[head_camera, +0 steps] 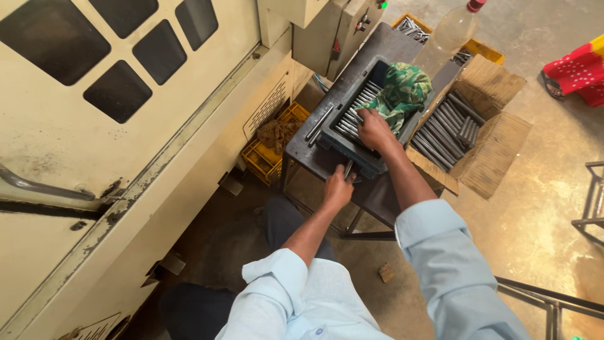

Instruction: The person opens the door of a CNC machine, inserts a metal rod into the spindle, and closes the door. They then operate the control panel, open the door again to remove the rod, and place it in a tray. The person repeats this process with another rod.

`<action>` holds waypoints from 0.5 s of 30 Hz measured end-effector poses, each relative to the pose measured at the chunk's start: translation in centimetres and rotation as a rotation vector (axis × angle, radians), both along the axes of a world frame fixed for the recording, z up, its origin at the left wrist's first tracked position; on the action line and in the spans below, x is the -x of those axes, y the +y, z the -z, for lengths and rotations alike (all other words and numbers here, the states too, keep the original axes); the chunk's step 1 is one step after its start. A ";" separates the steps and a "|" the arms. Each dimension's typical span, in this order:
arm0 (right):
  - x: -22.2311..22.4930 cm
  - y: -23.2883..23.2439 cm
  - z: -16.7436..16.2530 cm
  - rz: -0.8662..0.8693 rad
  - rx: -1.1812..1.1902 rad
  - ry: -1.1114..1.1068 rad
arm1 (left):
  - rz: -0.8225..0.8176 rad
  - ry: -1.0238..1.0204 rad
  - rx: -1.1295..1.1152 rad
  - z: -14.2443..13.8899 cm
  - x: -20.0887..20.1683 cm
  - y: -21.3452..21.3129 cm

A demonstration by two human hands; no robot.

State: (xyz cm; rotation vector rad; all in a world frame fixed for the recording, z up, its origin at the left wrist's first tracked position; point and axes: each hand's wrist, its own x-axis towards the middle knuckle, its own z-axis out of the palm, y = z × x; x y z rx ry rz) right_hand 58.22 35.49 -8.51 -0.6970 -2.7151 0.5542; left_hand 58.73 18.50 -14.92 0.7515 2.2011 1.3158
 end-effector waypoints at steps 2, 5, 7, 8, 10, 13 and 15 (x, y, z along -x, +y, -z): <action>1.1 -0.4 0.0 0.010 -0.029 -0.046 | 0.040 0.002 0.031 -0.5 0.3 -0.4; 1.5 -0.4 0.1 0.023 -0.082 -0.049 | 0.064 0.040 0.023 -1.2 1.2 -1.3; 1.3 -0.7 0.5 0.060 -0.098 -0.036 | 0.101 0.021 0.011 -1.2 1.5 -2.5; 1.3 -0.7 0.7 0.059 -0.116 -0.030 | 0.137 -0.009 0.004 -1.1 1.8 -3.2; 1.1 -0.6 1.0 0.060 -0.159 -0.004 | 0.177 -0.088 -0.015 -1.0 2.9 -4.2; 0.6 -0.7 1.1 0.041 -0.126 0.016 | 0.164 -0.230 -0.079 -0.7 4.0 -6.0; -0.4 -1.6 0.7 0.092 -0.068 0.143 | 0.130 -0.273 -0.181 -0.8 5.0 -6.9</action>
